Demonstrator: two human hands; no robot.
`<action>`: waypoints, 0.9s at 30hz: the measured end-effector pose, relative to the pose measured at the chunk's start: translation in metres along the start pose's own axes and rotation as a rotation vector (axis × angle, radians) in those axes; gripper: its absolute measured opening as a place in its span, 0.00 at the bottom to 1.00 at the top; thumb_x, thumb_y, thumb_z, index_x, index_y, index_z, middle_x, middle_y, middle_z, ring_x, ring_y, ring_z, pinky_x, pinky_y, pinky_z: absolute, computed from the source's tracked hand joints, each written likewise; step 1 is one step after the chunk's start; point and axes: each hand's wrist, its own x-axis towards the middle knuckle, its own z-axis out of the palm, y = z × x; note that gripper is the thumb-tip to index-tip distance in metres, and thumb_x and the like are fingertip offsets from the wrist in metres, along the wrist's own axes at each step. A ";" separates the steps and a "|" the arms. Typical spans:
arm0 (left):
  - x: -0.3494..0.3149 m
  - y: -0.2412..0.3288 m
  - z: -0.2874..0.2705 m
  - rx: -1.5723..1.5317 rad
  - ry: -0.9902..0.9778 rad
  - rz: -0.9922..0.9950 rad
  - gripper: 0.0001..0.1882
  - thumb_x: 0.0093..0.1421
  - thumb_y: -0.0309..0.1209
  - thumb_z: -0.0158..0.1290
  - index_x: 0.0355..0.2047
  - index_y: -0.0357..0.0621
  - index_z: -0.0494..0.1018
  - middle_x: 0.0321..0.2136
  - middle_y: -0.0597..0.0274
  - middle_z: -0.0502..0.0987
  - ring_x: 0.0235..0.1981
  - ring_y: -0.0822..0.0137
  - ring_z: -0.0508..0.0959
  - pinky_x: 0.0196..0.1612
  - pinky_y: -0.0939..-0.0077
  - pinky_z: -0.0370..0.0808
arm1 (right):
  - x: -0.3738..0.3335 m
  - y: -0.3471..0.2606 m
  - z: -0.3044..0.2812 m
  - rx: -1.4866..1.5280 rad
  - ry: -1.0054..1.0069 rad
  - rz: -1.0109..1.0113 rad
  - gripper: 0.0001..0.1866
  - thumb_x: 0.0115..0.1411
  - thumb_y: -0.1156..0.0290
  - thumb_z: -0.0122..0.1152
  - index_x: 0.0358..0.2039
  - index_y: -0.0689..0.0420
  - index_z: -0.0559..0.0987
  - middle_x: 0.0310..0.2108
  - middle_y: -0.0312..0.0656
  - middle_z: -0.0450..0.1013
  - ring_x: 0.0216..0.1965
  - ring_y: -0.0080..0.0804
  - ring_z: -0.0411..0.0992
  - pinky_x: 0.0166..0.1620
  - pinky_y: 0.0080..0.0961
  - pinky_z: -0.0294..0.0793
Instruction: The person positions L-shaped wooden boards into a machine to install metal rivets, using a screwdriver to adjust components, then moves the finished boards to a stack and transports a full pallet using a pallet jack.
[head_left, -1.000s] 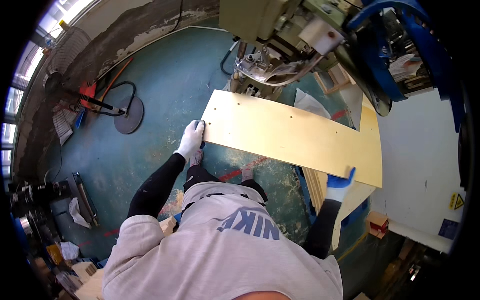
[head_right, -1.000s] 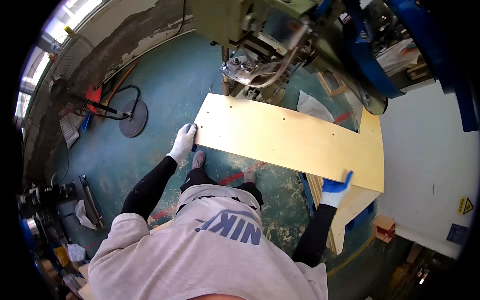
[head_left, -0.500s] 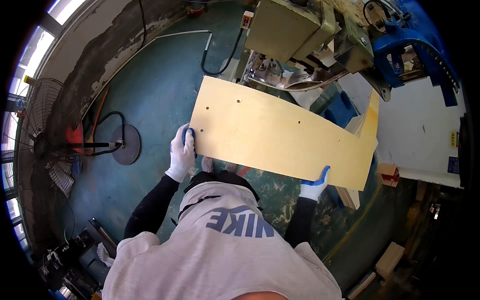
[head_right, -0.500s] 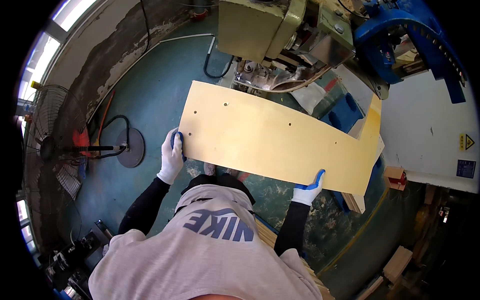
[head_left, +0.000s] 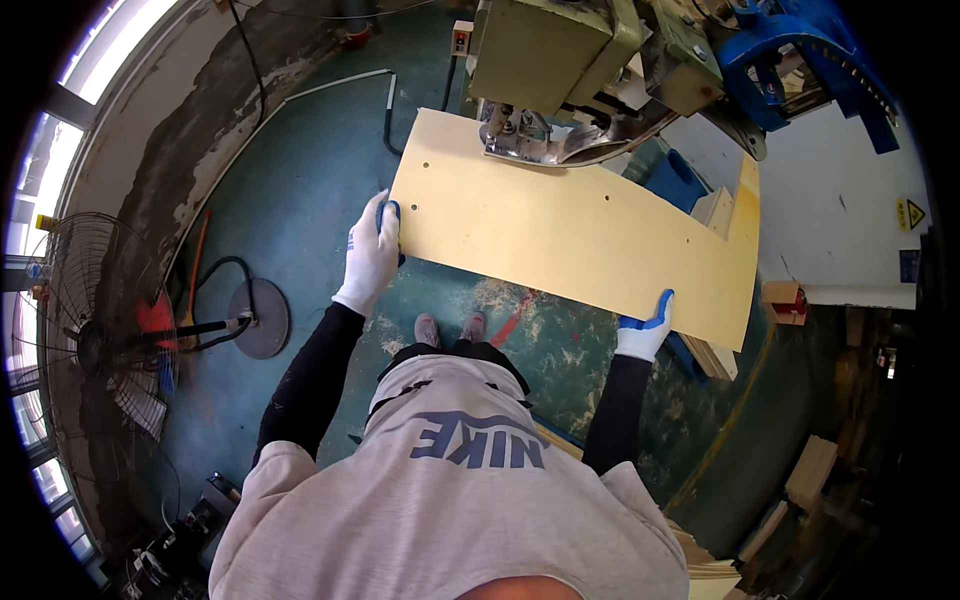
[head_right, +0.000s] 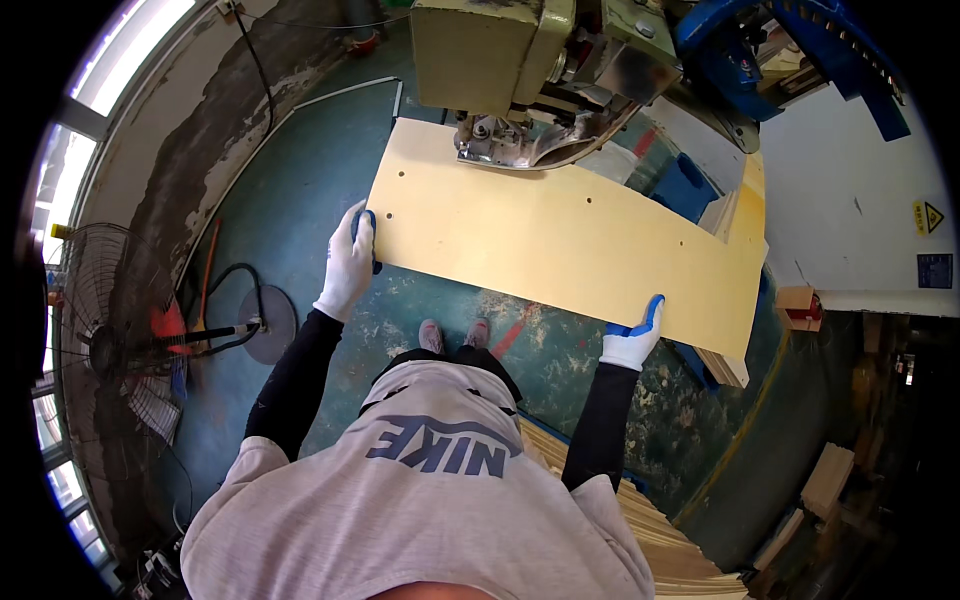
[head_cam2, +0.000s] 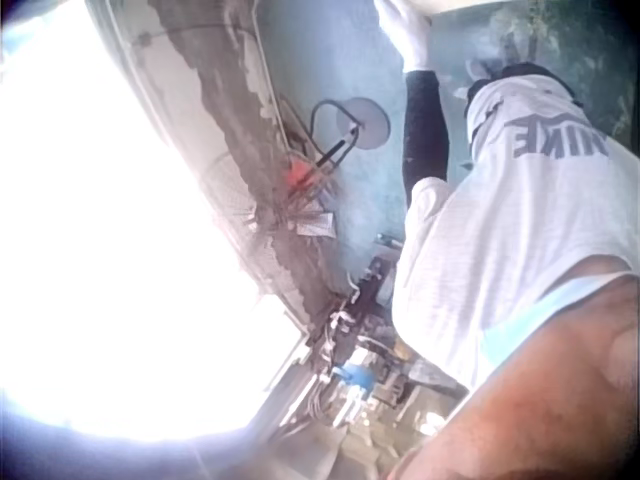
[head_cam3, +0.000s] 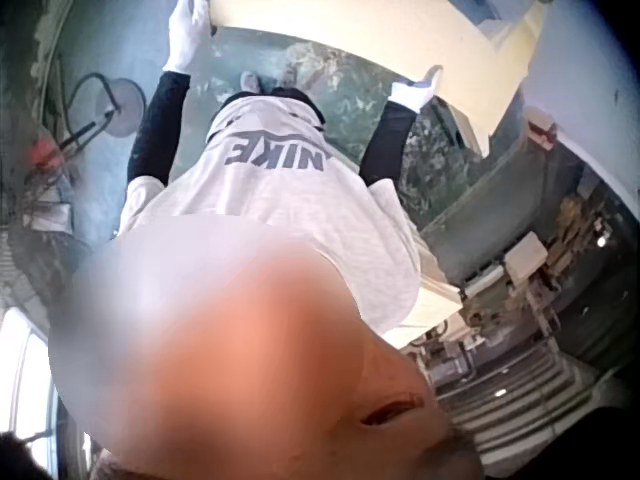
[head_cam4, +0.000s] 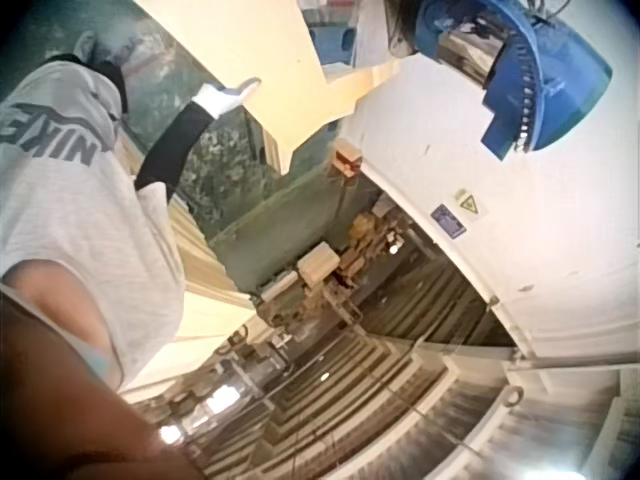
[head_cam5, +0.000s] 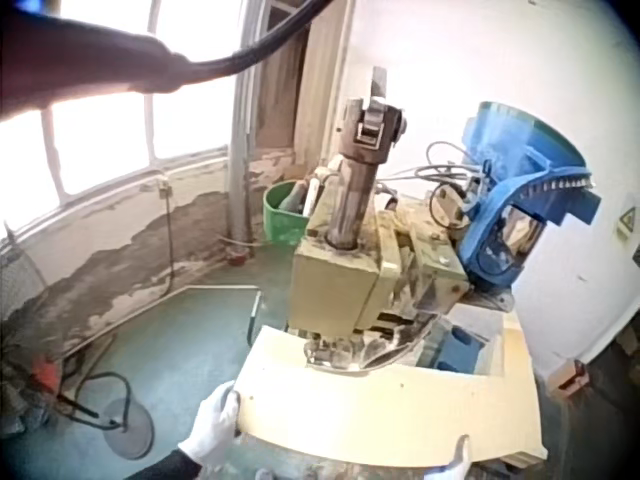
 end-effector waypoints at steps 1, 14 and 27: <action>0.004 0.005 -0.001 0.000 -0.058 -0.058 0.21 0.73 0.33 0.45 0.61 0.33 0.69 0.34 0.45 0.80 0.31 0.68 0.77 0.41 0.73 0.75 | 0.000 -0.001 0.004 0.005 0.033 -0.005 0.25 0.73 0.57 0.53 0.63 0.60 0.69 0.62 0.43 0.70 0.63 0.37 0.68 0.66 0.38 0.67; 0.019 -0.009 -0.008 0.056 -0.175 -0.013 0.24 0.71 0.29 0.48 0.66 0.35 0.64 0.52 0.34 0.77 0.55 0.51 0.80 0.58 0.70 0.72 | -0.011 0.007 0.007 -0.020 0.013 -0.058 0.25 0.74 0.60 0.51 0.65 0.61 0.67 0.65 0.44 0.68 0.65 0.40 0.66 0.68 0.43 0.64; 0.018 -0.016 -0.001 0.046 -0.090 0.049 0.24 0.73 0.30 0.46 0.68 0.41 0.64 0.31 0.47 0.78 0.29 0.71 0.74 0.38 0.74 0.74 | -0.015 0.002 0.006 -0.030 0.052 -0.093 0.27 0.75 0.56 0.49 0.65 0.61 0.68 0.65 0.44 0.68 0.65 0.41 0.66 0.68 0.41 0.64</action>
